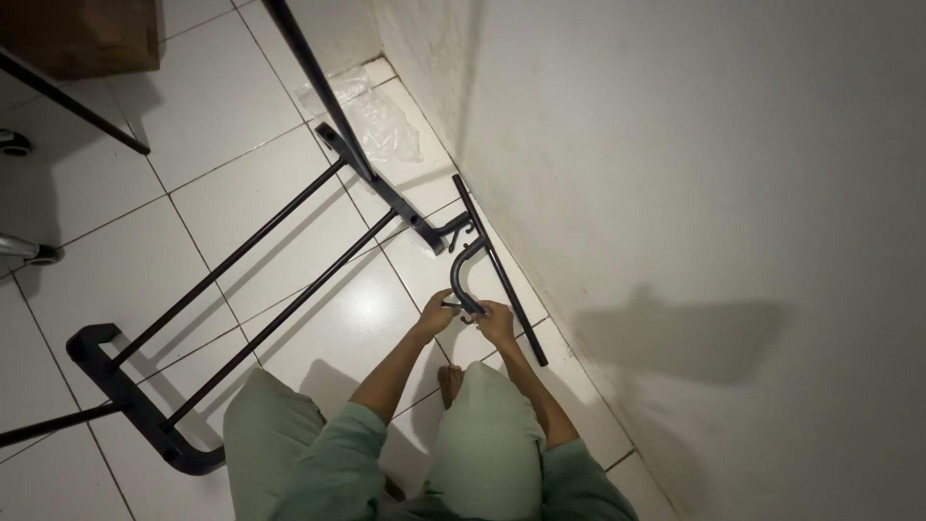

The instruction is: The person assembles a metal rack by connecting curved and straight metal bars. They insert the bars into the frame and secure them by hand, working on the floor in a cluttered room.

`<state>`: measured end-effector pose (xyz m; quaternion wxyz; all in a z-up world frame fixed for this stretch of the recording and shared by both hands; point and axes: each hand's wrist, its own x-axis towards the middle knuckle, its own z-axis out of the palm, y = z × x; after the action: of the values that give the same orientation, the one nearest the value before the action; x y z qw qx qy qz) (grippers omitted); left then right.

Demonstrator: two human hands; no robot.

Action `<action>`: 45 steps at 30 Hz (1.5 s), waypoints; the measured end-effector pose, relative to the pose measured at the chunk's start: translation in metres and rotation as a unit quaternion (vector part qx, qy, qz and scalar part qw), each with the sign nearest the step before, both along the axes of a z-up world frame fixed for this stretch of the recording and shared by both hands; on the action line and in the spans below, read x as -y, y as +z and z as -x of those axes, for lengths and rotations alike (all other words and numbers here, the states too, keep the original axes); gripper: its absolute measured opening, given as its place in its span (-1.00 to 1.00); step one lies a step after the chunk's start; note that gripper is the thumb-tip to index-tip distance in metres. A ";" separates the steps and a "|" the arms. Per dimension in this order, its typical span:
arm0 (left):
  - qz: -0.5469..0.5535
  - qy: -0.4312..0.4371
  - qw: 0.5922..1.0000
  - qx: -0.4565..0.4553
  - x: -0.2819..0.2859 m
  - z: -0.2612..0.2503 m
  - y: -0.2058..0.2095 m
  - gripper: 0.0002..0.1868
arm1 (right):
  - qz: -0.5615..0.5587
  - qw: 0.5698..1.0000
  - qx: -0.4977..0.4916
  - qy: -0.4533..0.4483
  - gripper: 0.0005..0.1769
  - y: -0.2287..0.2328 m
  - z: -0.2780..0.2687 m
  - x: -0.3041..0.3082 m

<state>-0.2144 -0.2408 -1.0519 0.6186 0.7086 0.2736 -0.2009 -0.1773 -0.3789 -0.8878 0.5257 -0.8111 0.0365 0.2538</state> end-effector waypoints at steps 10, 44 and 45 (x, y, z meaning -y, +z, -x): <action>-0.086 -0.067 0.994 -0.008 0.019 0.023 -0.024 -0.27 | 0.051 0.998 -0.022 0.004 -0.76 -0.023 0.006 -0.006; 0.000 -0.017 1.000 -0.025 -0.001 0.074 -0.037 -0.38 | 0.170 0.976 0.127 -0.044 -0.69 -0.063 0.031 -0.017; -0.010 -0.022 0.999 -0.034 -0.003 0.075 -0.038 -0.37 | 0.179 0.974 0.130 -0.042 -0.69 -0.061 0.031 -0.019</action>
<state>-0.2889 -0.2382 -1.0897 0.5973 0.7131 0.2811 -0.2360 -0.2079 -0.3601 -0.9492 0.3828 -0.9156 0.0467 0.1137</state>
